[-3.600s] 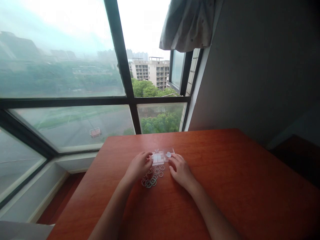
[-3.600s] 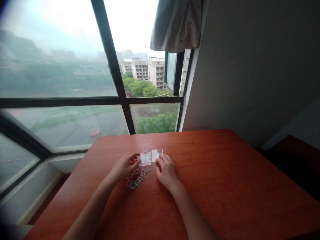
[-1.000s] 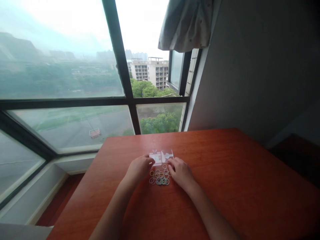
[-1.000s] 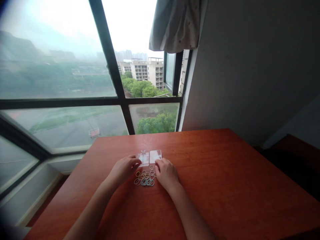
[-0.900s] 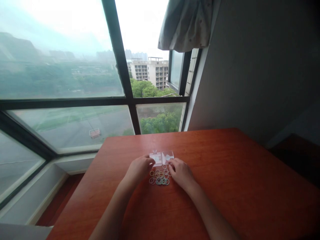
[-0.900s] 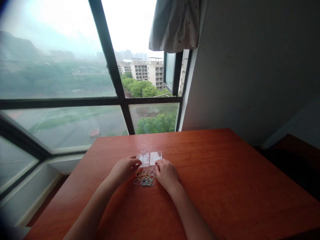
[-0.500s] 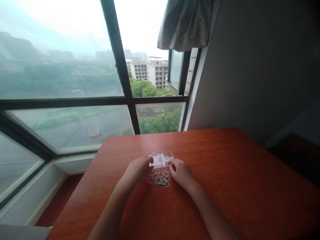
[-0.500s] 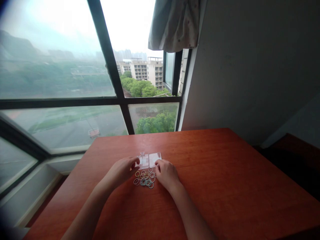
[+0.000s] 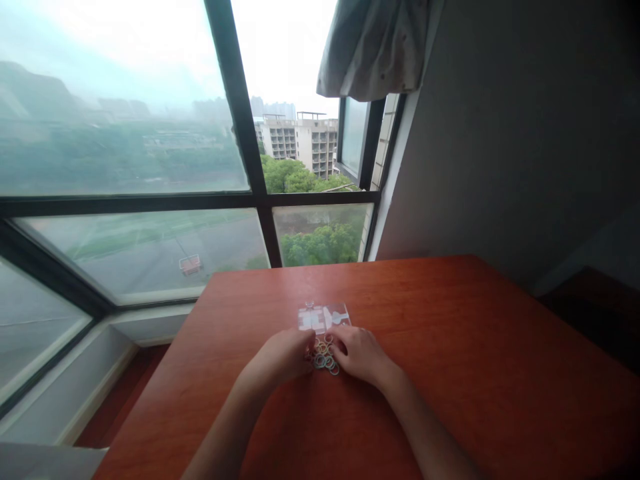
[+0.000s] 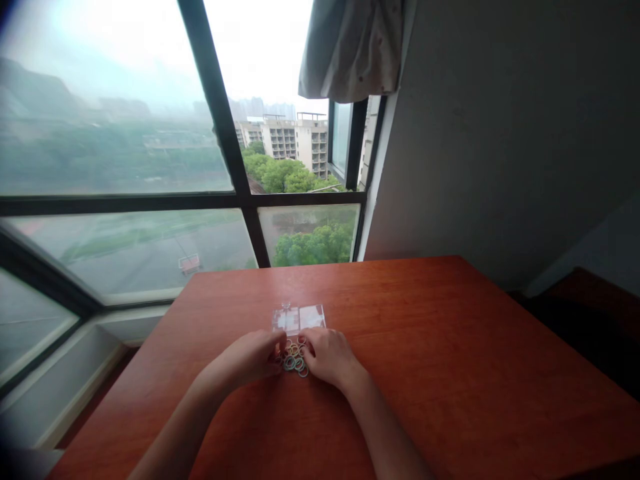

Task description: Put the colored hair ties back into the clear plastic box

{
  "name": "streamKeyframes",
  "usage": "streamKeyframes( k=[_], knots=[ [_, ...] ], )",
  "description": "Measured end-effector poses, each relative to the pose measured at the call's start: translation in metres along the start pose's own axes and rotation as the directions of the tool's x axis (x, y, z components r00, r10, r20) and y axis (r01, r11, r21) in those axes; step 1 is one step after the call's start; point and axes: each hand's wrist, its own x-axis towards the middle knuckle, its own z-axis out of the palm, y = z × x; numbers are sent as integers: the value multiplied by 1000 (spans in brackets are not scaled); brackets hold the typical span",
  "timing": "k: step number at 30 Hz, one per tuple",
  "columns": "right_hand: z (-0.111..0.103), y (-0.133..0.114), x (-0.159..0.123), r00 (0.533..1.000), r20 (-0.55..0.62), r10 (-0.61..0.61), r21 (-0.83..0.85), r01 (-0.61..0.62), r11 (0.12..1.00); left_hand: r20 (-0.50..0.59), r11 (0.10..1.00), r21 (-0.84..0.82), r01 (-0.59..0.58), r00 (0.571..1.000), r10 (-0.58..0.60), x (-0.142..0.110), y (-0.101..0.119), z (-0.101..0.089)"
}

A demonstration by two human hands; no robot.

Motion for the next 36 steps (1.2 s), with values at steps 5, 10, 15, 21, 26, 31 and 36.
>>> streamKeyframes(
  k=[5,10,15,21,26,31,36],
  knots=[
    [1,0,1,1000,13,-11,31,10,999,12,1000,-16,-20,1000,20,1,1,-1],
    [0,1,0,1000,18,-11,45,10,999,4,995,-73,-66,998,66,2,1,2],
    [-2,1,0,998,45,-37,73,33,997,57,985,-148,-87,994,97,1,3,-1],
    [-1,4,1,1000,0,-14,65,14,998,28,993,-121,1,1000,2,3,-7,2],
    [0,4,1,1000,7,-16,55,15,998,33,992,-122,-15,999,19,6,-6,8],
    [-4,2,-1,999,32,-28,61,26,998,65,984,-163,-75,994,87,5,6,0],
    [-6,2,-2,996,68,-52,92,46,995,66,968,-191,-163,982,179,5,10,0]
  ],
)
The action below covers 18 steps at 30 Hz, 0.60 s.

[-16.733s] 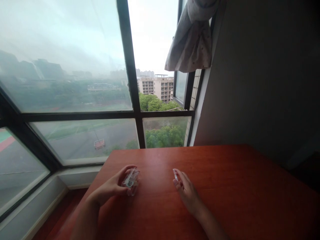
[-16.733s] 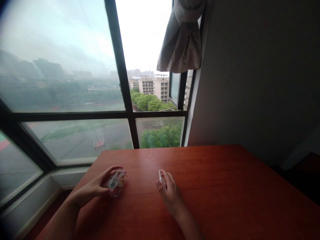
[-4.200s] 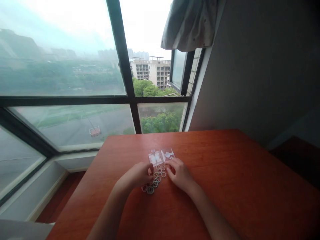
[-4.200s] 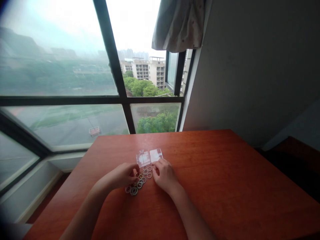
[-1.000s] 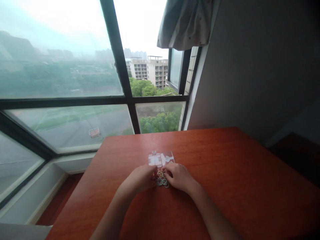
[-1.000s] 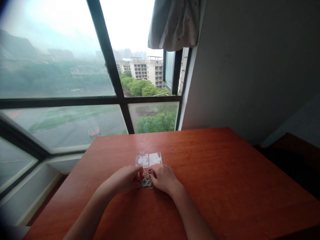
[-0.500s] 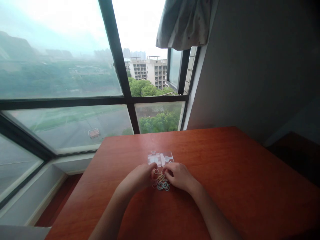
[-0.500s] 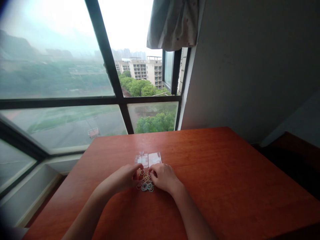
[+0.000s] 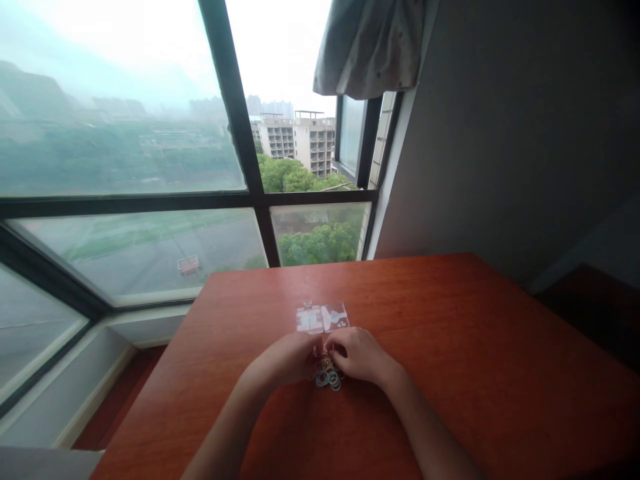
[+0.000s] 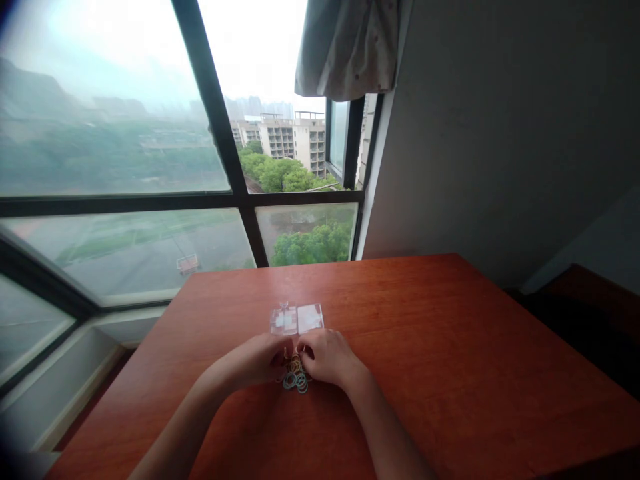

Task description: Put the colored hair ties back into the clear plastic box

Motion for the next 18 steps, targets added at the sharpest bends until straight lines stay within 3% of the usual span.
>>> streamKeyframes(
  k=[4,10,18],
  knots=[
    [-1,3,0,1000,-28,-8,-6,8,1000,-21,999,-16,30,999,-30,-1,-3,-1],
    [-6,14,0,992,-87,92,-72,-99,993,-52,990,30,137,989,-136,-1,-5,-3],
    [-9,20,-4,997,11,79,-71,-78,994,-44,989,62,135,990,-133,3,-6,3]
  ],
)
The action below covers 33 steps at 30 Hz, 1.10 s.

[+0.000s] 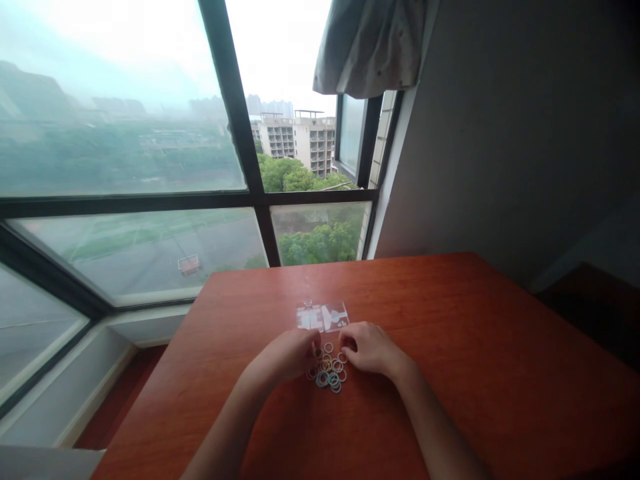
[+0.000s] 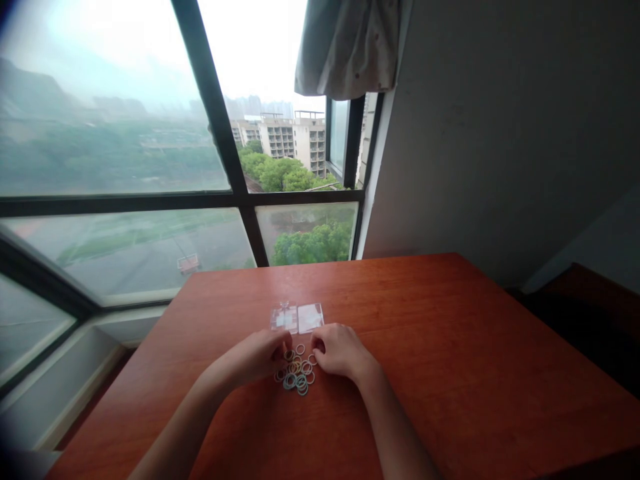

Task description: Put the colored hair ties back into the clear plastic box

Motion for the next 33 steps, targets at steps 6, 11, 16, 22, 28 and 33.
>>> streamKeyframes(
  k=[6,11,16,22,28,33],
  knots=[
    [1,-5,2,999,-3,-38,56,38,998,9,1000,9,3,1000,-3,-1,1,-2],
    [-2,3,-1,996,78,-50,185,35,982,-1,1000,-4,16,1000,-16,-1,-2,-2],
    [2,-3,1,998,7,-56,133,54,990,13,999,-29,14,1000,-13,-2,-5,1],
    [-3,-7,1,997,70,-26,187,13,982,40,998,-15,-59,997,59,-4,1,2],
    [-11,-6,-4,976,183,-120,245,73,967,37,997,-15,-70,997,71,-4,5,0],
    [-11,-11,-4,972,182,-146,194,110,975,38,995,-40,-90,995,91,-4,6,-1]
  ],
)
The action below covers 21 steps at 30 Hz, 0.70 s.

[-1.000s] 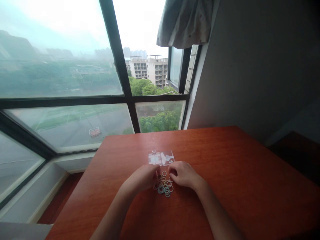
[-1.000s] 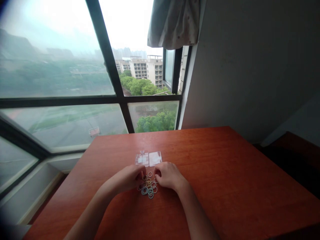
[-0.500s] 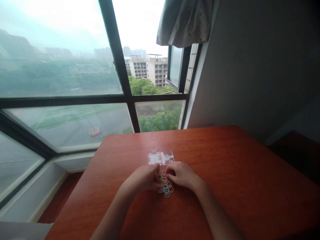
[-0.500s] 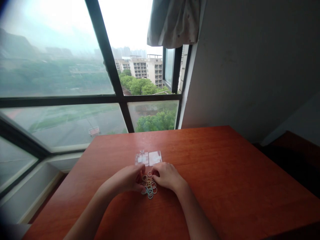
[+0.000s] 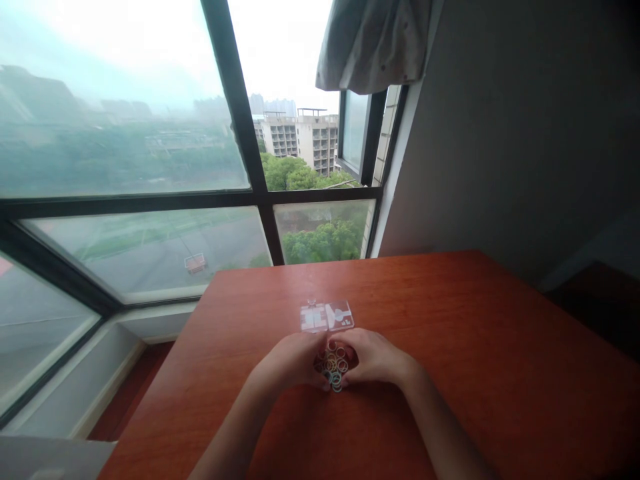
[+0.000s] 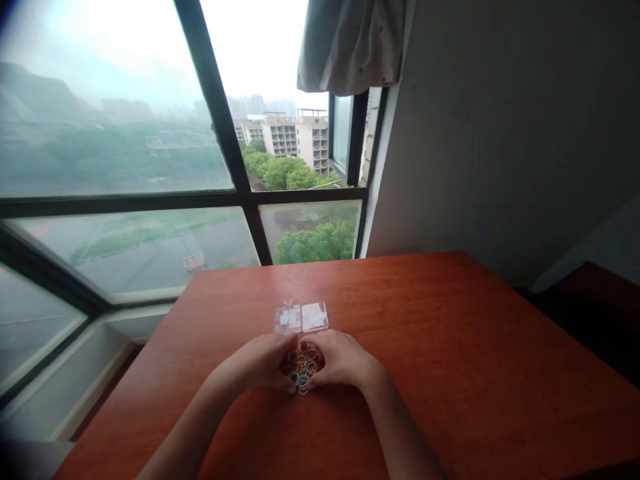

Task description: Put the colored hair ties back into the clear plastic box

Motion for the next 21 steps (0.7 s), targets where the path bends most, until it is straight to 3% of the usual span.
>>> streamKeyframes(
  k=[7,10,13,16,21],
  knots=[
    [3,1,1,999,-38,17,23,-16,1000,-14,999,-31,-20,1000,20,0,-3,4],
    [6,5,2,994,-93,49,63,-43,997,-11,999,14,34,999,-34,0,-7,1],
    [8,11,5,972,-214,99,21,-97,995,-148,988,103,118,984,-102,0,-10,-7],
    [10,14,6,959,-259,115,-30,-127,991,-293,981,121,150,950,-109,-1,-13,-14],
    [10,13,6,971,-216,107,-49,-120,992,-318,971,177,159,943,-96,2,-17,-15]
  ],
)
